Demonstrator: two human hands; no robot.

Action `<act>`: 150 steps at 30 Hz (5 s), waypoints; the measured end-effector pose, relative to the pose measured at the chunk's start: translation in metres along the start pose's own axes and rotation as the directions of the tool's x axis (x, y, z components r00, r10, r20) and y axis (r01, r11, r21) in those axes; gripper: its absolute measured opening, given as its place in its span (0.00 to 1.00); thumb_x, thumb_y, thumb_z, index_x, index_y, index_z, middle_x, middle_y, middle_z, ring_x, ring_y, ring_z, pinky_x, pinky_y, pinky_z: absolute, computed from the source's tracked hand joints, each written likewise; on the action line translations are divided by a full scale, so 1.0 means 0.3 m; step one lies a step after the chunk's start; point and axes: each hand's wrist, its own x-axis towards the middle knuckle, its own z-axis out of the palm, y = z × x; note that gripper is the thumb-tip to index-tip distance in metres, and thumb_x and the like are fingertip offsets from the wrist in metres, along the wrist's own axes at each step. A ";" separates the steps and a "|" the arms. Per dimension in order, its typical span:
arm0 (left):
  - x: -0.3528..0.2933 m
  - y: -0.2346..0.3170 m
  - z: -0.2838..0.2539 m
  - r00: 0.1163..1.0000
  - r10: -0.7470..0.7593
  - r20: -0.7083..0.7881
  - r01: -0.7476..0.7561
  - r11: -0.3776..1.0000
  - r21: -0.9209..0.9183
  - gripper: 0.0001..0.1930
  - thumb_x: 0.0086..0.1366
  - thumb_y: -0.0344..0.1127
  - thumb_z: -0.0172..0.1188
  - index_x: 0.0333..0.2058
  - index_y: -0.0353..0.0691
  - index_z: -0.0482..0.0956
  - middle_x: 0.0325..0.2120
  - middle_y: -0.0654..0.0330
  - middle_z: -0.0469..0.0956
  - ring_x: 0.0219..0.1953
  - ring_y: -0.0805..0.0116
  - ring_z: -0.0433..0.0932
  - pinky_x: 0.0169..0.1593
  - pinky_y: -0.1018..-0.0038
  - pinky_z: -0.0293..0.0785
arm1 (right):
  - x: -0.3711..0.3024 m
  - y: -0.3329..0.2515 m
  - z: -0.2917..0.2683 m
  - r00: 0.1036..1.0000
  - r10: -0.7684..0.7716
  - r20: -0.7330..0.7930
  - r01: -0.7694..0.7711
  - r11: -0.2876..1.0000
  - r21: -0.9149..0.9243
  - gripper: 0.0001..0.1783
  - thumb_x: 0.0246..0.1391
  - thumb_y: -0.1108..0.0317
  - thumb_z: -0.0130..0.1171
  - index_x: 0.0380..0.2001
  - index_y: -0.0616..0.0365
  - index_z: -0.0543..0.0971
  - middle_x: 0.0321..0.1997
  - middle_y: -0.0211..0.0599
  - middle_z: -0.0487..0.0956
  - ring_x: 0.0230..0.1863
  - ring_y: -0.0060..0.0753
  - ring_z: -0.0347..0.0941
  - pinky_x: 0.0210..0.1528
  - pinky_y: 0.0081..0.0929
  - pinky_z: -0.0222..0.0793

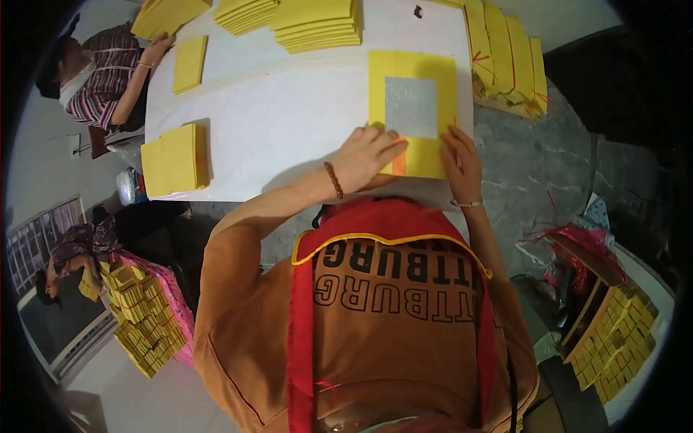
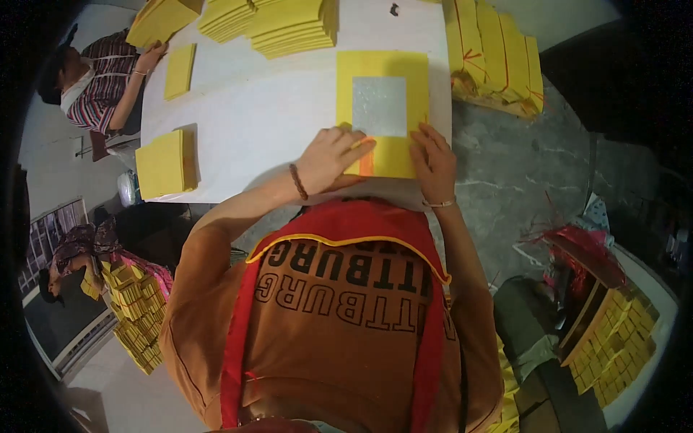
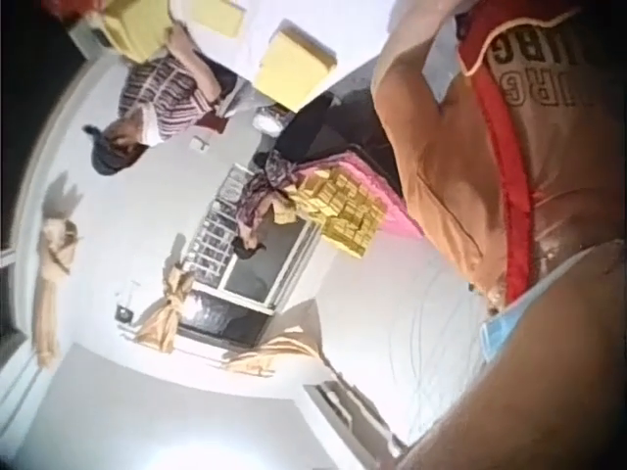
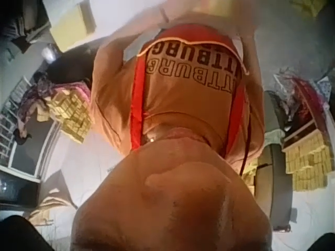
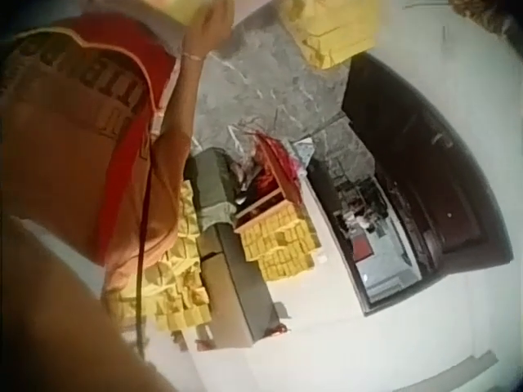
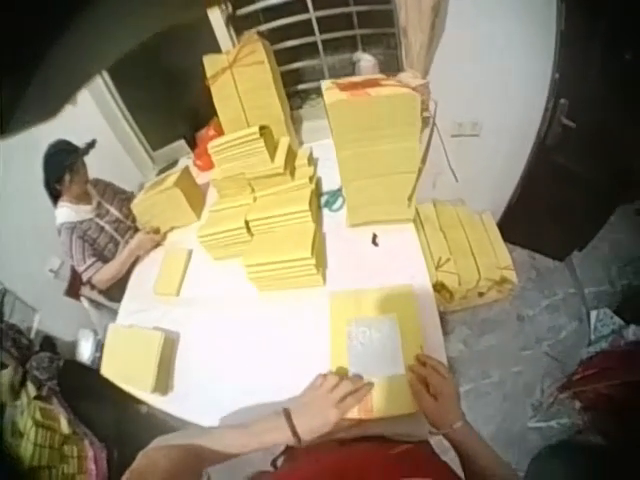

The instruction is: Sorting and stacking yellow spirit money papers on a table.

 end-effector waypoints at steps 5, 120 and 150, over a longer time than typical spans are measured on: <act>0.012 -0.020 -0.059 0.988 -0.141 0.070 0.157 0.914 -0.374 0.20 0.50 0.39 0.61 0.42 0.38 0.71 0.32 0.55 0.71 0.31 0.61 0.69 0.34 0.71 0.67 | 0.016 0.036 -0.016 0.991 0.127 0.040 -0.132 0.963 0.237 0.13 0.55 0.68 0.44 0.35 0.64 0.76 0.48 0.39 0.70 0.48 0.30 0.66 0.51 0.23 0.59; 0.162 -0.010 -0.033 0.982 -0.106 0.154 0.077 0.981 0.178 0.21 0.48 0.31 0.51 0.44 0.34 0.70 0.36 0.54 0.72 0.38 0.59 0.69 0.41 0.69 0.68 | 0.034 -0.008 -0.065 0.971 0.200 -0.133 -0.137 0.917 0.375 0.23 0.60 0.59 0.32 0.46 0.68 0.69 0.43 0.42 0.73 0.47 0.33 0.67 0.53 0.28 0.56; 0.164 -0.834 -0.226 0.868 -0.477 -0.140 0.497 0.836 0.231 0.33 0.48 0.40 0.59 0.55 0.53 0.58 0.56 0.57 0.57 0.57 0.52 0.54 0.56 0.57 0.52 | -0.103 0.194 0.078 0.959 0.109 -0.261 -0.145 0.981 -0.125 0.22 0.59 0.60 0.34 0.38 0.64 0.74 0.44 0.45 0.73 0.54 0.50 0.59 0.58 0.39 0.47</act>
